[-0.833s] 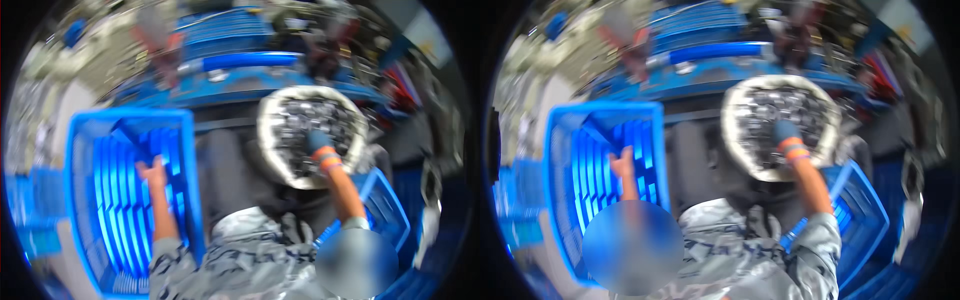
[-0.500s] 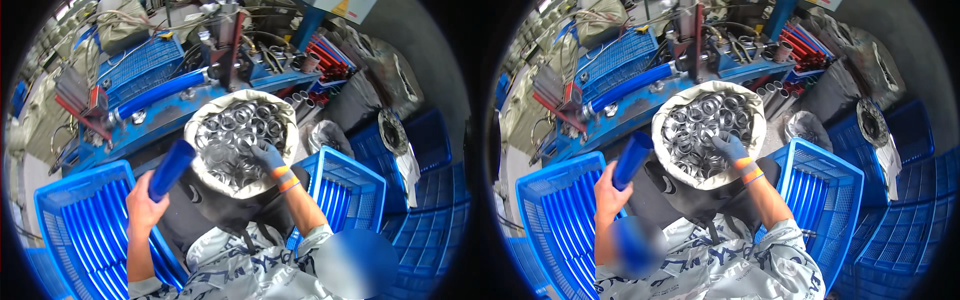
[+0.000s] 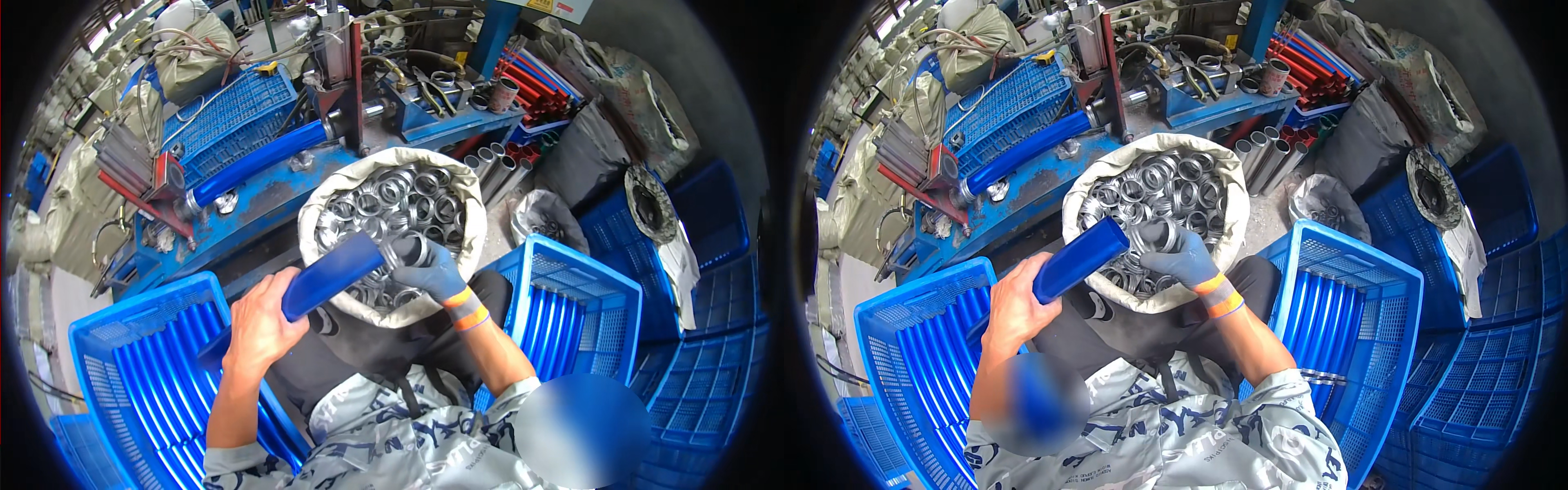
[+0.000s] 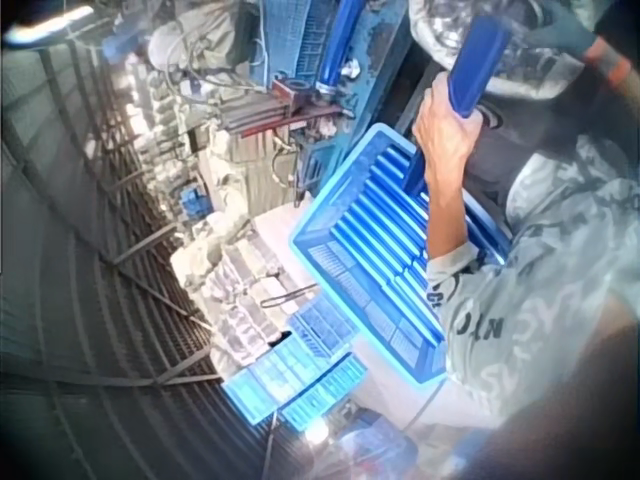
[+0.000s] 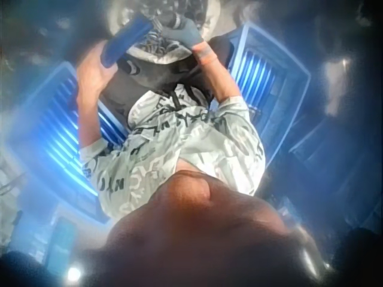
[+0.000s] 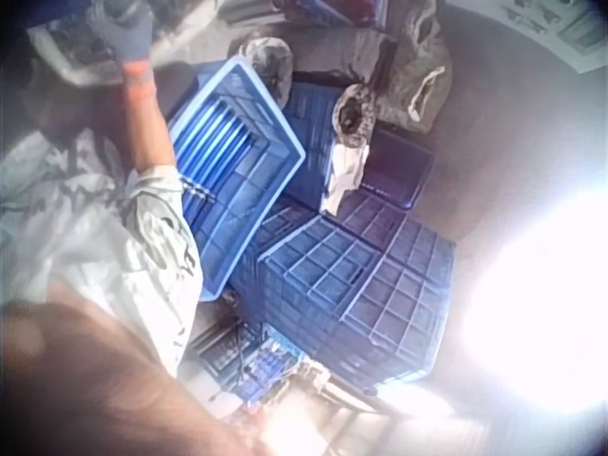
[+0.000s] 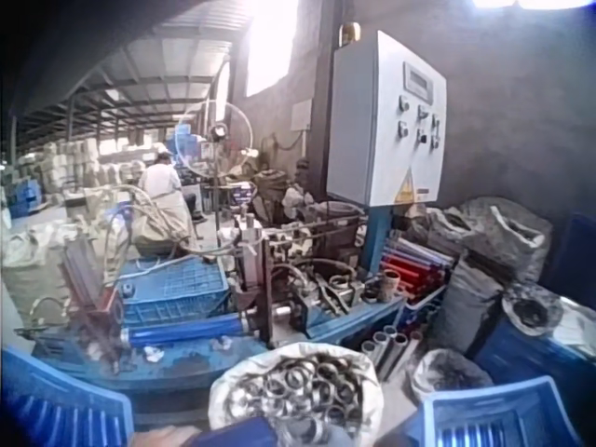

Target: Assembling metal rings onto blue pipes and placing them in plastic crates.

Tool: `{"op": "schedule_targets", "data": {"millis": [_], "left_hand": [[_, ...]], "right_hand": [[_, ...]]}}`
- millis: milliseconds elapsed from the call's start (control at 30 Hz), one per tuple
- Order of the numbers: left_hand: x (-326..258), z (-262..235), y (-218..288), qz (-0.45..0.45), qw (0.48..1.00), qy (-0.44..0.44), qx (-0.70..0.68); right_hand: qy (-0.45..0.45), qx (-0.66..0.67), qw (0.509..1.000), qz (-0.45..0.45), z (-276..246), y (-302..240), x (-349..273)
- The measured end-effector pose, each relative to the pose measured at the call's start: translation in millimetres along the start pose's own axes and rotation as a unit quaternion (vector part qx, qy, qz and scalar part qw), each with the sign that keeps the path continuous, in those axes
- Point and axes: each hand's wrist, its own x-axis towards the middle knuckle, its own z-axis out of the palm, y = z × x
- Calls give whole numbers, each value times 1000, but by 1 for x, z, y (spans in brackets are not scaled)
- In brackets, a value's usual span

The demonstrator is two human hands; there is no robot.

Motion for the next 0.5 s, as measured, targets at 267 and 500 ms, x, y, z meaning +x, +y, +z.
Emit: {"op": "schedule_targets", "data": {"millis": [267, 500], "left_hand": [[6, -4, 6, 17, 1000, -19, 17], [8, 0, 12, 29, 996, -67, 42]], "right_hand": [[-66, 13, 994, -88, -5, -2, -5], [-61, 74, 986, -140, 7, -1, -8]]}}
